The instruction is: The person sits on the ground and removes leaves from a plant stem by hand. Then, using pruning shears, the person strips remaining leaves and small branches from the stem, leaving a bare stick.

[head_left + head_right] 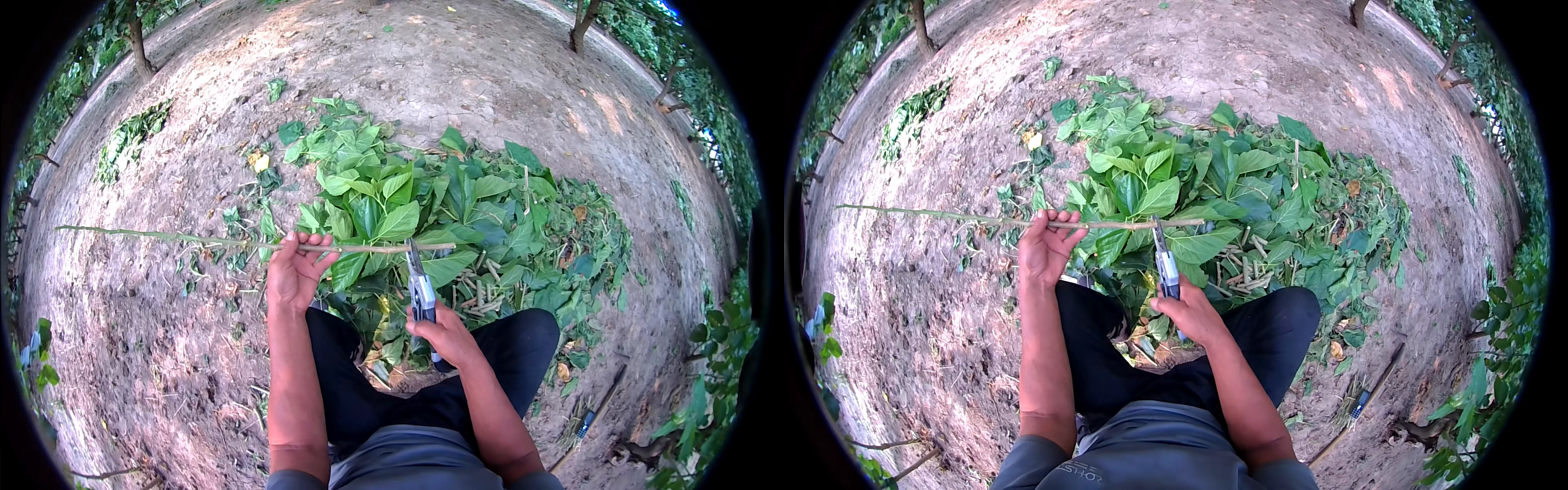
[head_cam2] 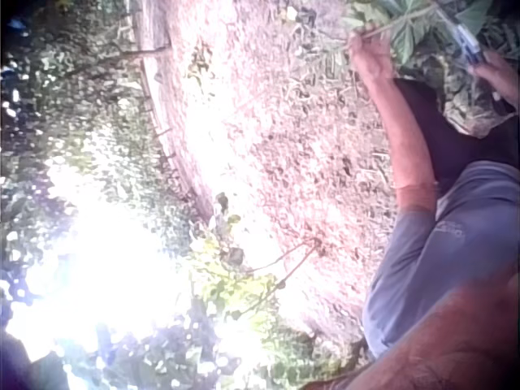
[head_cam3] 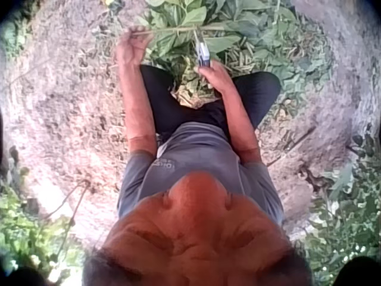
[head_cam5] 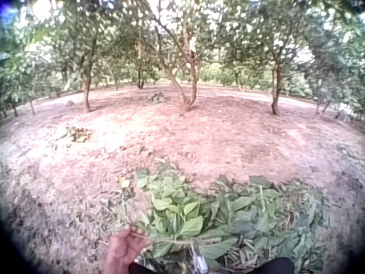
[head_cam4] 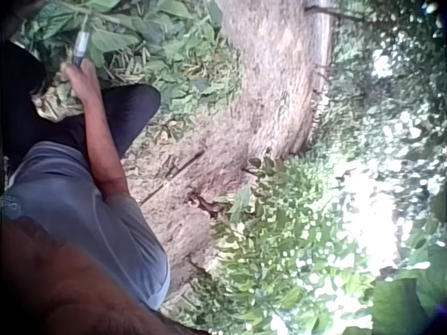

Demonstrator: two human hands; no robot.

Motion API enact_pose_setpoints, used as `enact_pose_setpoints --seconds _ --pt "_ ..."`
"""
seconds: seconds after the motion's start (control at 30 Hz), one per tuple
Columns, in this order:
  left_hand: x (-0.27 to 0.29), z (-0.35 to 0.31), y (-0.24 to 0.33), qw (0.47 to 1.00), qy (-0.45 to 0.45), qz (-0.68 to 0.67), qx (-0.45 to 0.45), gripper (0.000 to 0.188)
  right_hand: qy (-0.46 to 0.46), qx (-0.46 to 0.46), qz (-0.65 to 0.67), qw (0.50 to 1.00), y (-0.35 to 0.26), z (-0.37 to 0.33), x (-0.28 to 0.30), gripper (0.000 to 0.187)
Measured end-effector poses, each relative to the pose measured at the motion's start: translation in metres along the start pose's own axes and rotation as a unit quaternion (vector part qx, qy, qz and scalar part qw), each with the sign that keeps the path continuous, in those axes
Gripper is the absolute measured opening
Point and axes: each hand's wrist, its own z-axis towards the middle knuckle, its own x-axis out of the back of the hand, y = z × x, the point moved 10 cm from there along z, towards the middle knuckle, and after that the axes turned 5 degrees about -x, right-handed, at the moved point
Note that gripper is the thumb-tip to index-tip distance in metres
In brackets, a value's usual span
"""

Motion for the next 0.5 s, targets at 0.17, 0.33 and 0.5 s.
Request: enact_pose_setpoints --seconds 0.17,0.33,0.5 --pt "-0.005 -0.002 0.000 1.000 -0.011 0.000 0.002 0.024 0.013 0.016 -0.003 1.000 -0.012 0.002 0.000 0.031" --pt "-0.008 -0.002 0.000 1.000 -0.020 0.003 -0.001 0.023 0.013 0.021 0.014 1.000 -0.004 0.007 0.001 0.029" --pt "-0.013 -0.002 0.000 0.999 -0.037 0.006 -0.003 0.023 0.015 0.025 0.021 0.999 -0.013 0.005 0.000 0.029"
